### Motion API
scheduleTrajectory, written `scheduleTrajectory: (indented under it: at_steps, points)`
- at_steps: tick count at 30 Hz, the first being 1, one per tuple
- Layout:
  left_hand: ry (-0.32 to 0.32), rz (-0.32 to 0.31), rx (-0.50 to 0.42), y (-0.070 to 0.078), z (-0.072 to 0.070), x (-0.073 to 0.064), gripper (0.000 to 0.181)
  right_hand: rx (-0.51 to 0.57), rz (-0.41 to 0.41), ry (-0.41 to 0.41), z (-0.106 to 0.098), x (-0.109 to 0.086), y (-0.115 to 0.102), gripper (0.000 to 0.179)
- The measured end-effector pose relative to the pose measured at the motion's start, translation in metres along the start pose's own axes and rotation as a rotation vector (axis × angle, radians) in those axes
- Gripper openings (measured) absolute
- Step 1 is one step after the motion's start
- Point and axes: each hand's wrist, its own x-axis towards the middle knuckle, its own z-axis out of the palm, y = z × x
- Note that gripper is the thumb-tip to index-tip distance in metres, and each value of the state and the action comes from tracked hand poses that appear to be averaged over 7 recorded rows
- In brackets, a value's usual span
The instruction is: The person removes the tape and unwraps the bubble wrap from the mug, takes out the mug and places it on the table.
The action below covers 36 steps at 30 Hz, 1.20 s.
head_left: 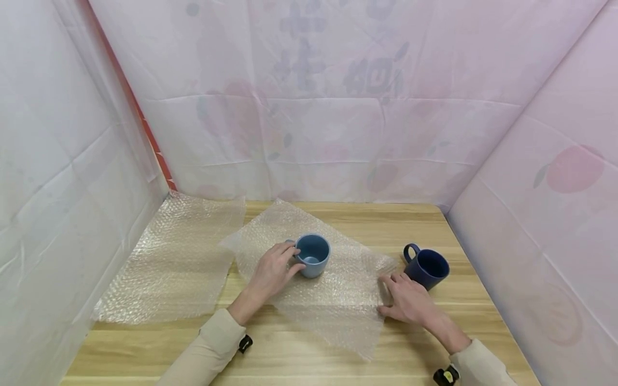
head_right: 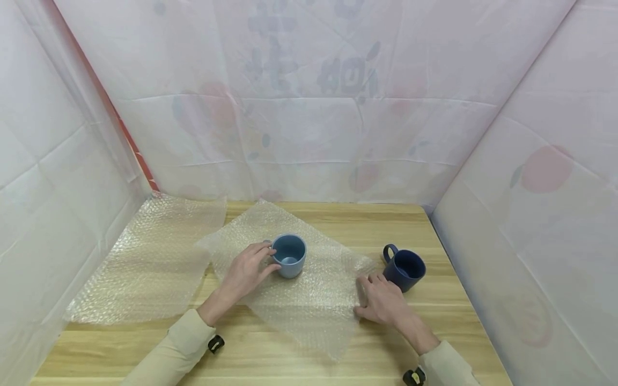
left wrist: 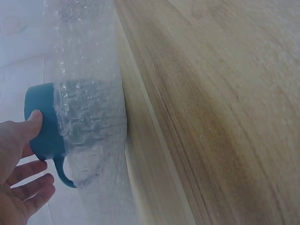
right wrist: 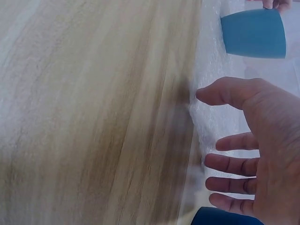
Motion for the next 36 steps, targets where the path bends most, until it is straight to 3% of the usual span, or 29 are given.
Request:
scheduleTrajectory:
  at_steps: [10, 18, 36]
  points:
    - [-0.013, -0.014, -0.007, 0.0, 0.0, 0.0, 0.04, 0.042, 0.032, -0.071, -0.003, 0.003, -0.002, 0.07]
    - [-0.022, -0.021, 0.002, 0.001, -0.002, 0.001, 0.04, 0.0, 0.022, -0.072, -0.006, 0.004, -0.002, 0.07]
    - [-0.012, -0.021, 0.004, 0.001, 0.0, 0.0, 0.04, -0.022, -0.068, 0.147, -0.029, 0.02, -0.013, 0.063]
